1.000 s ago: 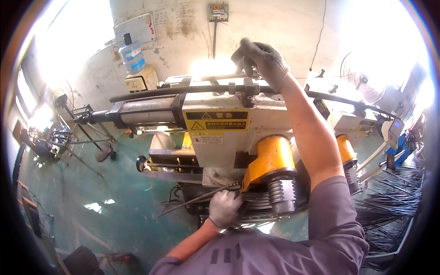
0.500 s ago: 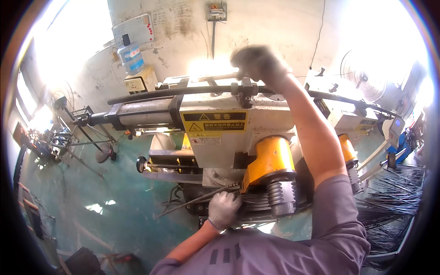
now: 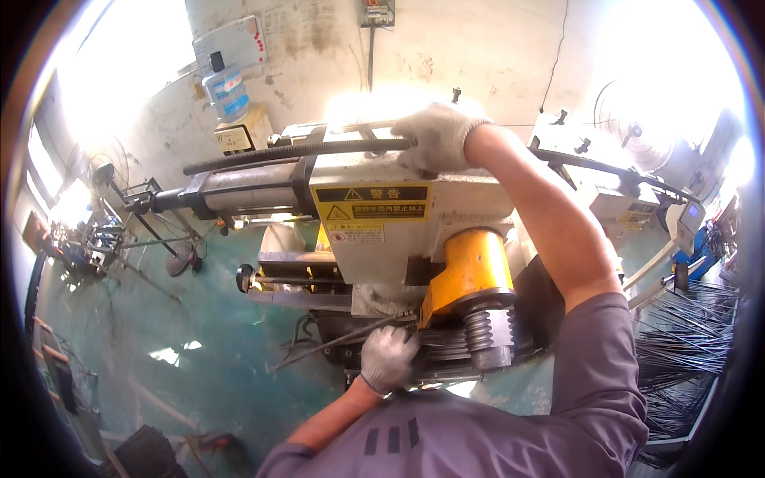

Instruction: The person measures a long metal rod with a tape measure and places it into a hydraulic cutting machine. They operate the machine to cut the rod, then remove the cut piece and repeat the process with another rod. The person wears gloves and uses a tape measure to ensure precise lengths before cutting.

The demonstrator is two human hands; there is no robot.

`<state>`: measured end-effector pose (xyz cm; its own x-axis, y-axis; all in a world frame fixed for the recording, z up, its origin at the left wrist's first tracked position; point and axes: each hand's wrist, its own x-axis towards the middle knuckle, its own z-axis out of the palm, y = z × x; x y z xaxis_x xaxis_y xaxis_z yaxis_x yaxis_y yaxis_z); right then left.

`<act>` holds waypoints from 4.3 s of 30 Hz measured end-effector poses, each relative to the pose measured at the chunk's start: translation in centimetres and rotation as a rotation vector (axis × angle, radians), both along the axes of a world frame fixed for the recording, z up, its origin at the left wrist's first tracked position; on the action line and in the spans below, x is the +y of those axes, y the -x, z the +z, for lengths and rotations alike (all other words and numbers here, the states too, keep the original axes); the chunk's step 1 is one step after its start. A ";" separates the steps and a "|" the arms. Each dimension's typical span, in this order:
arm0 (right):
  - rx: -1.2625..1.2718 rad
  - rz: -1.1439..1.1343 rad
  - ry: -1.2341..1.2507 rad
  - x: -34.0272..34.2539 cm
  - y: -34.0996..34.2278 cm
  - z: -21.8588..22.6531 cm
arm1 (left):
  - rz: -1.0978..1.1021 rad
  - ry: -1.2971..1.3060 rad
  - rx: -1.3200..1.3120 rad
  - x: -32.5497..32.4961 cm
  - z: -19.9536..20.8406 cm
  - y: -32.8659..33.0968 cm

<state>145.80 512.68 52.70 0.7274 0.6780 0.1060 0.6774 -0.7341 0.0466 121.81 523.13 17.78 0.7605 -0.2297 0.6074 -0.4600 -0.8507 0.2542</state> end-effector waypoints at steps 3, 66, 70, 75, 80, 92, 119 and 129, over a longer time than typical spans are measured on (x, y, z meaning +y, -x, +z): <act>0.118 -0.051 -0.255 -0.5 -0.8 0.1 | -0.010 0.004 0.001 -0.2 0.1 -0.2; 0.179 0.588 -1.640 0.9 4.8 1.0 | -0.053 0.069 -0.026 0.5 0.6 0.2; 0.181 0.570 -1.746 1.0 4.9 -0.7 | -0.057 0.085 -0.042 0.4 0.6 -0.1; 0.125 0.535 -1.911 2.5 6.0 -2.1 | -0.041 0.063 -0.047 0.7 -0.3 -0.4; 0.252 0.610 -1.877 2.1 6.6 3.0 | -0.072 0.086 -0.034 0.5 -0.2 -0.5; 0.106 0.817 -1.745 -7.1 2.1 2.1 | -0.122 0.107 -0.049 1.0 0.9 -0.7; -0.754 0.121 -1.386 -1.9 1.4 3.0 | -0.096 0.123 -0.104 -1.0 1.6 -0.1; -0.272 0.372 -1.961 -1.8 6.0 5.5 | -0.042 0.038 -0.087 0.3 0.6 0.7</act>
